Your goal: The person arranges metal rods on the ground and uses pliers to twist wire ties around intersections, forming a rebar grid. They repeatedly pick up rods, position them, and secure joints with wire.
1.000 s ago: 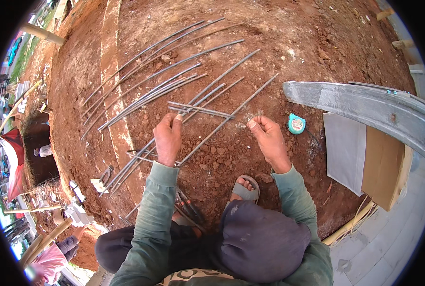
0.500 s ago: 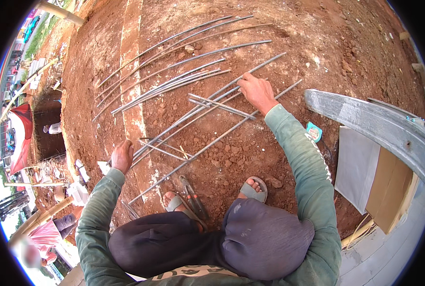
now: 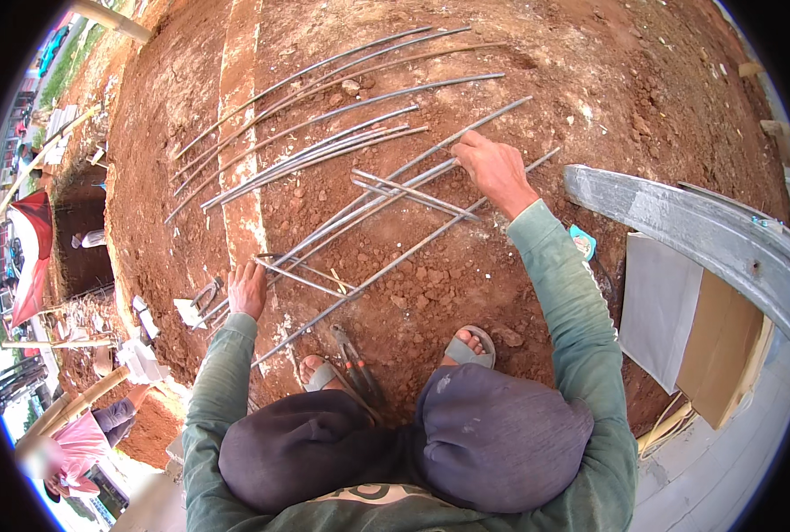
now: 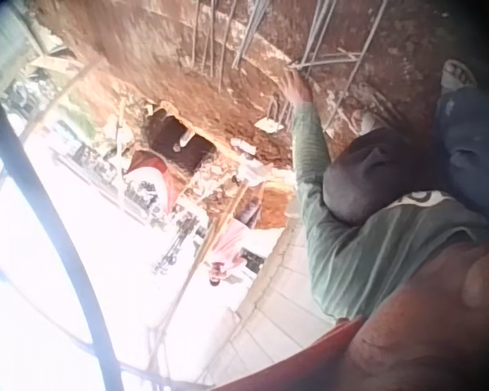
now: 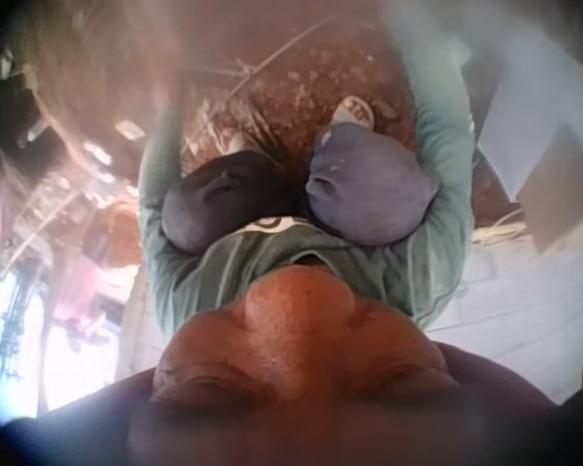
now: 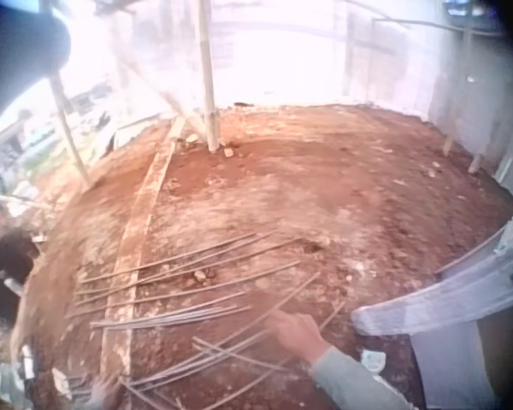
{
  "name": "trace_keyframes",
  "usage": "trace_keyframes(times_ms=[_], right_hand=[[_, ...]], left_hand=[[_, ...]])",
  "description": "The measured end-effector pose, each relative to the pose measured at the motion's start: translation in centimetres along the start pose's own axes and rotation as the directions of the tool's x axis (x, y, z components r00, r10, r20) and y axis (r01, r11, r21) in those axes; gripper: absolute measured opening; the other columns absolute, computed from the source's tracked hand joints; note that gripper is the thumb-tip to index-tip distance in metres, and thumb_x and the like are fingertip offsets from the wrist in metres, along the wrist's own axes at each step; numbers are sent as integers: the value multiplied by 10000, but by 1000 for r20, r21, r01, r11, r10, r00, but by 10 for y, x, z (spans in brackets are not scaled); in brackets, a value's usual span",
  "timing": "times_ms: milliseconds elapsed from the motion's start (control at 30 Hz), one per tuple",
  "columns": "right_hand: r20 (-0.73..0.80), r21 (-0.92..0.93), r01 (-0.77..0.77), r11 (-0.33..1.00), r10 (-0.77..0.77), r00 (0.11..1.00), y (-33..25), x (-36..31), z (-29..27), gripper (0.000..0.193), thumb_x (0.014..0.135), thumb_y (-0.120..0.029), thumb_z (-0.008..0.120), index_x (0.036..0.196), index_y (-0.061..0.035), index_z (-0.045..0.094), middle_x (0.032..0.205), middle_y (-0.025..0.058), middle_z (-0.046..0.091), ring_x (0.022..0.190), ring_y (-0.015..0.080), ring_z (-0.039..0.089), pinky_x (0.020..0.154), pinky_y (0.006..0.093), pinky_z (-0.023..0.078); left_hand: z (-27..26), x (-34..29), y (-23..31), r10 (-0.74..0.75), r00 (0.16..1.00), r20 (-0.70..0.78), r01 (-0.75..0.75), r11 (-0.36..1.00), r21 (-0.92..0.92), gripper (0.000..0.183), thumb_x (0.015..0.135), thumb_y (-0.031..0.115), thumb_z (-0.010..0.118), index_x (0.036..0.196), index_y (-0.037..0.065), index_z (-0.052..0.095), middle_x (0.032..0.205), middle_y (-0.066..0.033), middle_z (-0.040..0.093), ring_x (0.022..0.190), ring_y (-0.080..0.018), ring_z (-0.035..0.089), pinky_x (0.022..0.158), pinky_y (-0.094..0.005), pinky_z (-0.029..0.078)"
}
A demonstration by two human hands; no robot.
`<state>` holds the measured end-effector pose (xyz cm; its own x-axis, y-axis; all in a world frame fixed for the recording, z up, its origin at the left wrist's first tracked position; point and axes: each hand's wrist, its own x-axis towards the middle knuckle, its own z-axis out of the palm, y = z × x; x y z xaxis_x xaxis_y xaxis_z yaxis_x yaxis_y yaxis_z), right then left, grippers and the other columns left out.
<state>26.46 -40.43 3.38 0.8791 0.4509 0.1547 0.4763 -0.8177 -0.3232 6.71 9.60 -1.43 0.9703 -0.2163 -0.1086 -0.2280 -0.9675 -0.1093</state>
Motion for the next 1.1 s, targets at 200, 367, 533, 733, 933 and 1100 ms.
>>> trace_keyframes(times_ms=[200, 367, 533, 733, 933, 1100], right_hand=[[-383, 156, -285, 946, 324, 865, -4, -40, -42, 211, 824, -137, 740, 1024, -91, 693, 971, 77, 638, 772, 299, 663, 649, 410, 526], [-299, 223, -624, 749, 662, 687, -16, -71, -31, 328, 865, -300, 729, 995, -3, 679, 885, 174, 672, 761, 402, 650, 719, 481, 507], [403, 468, -807, 360, 726, 558, -18, -88, -14, 321, 967, -303, 605, 951, 8, 682, 680, 56, 623, 602, 157, 537, 568, 339, 420], [328, 718, -683, 133, 801, 501, -14, -82, 6, 277, 982, -254, 601, 808, -39, 614, 682, -11, 560, 578, 72, 401, 516, 296, 311], [339, 699, -714, 40, 861, 379, 1, -77, 38, 312, 944, -262, 622, 768, -6, 657, 709, 79, 641, 623, 176, 544, 580, 385, 414], [319, 720, -692, 51, 861, 395, 8, -83, 54, 275, 944, -188, 597, 766, 12, 658, 657, 51, 602, 591, 125, 479, 555, 352, 374]], left_hand=[[-30, -16, 52, -23, 999, -38, -4, 796, -605, 136, 905, 83, 582, 1028, 28, 569, 914, -223, 611, 805, -450, 606, 671, -492, 487], [-38, -9, 119, -25, 983, 181, 153, 651, -744, 103, 907, 102, 608, 946, 14, 571, 841, -233, 593, 793, -445, 601, 670, -477, 476], [-44, 1, 153, -5, 991, 132, 111, 574, -811, 114, 902, 104, 614, 987, 29, 630, 832, -233, 645, 809, -434, 635, 688, -468, 498], [-43, 3, 160, 31, 987, 155, 109, 578, -809, 181, 897, 127, 622, 1052, 36, 638, 844, -235, 657, 825, -433, 649, 714, -470, 511], [-52, 10, 155, 201, 972, 123, -72, 753, -655, 240, 886, 172, 628, 1077, 25, 635, 951, -230, 654, 847, -431, 654, 736, -494, 517], [-140, 29, 139, 528, 693, 491, -116, 754, -646, 302, 906, 279, 648, 1062, 20, 658, 949, -232, 672, 860, -421, 663, 750, -484, 528]])
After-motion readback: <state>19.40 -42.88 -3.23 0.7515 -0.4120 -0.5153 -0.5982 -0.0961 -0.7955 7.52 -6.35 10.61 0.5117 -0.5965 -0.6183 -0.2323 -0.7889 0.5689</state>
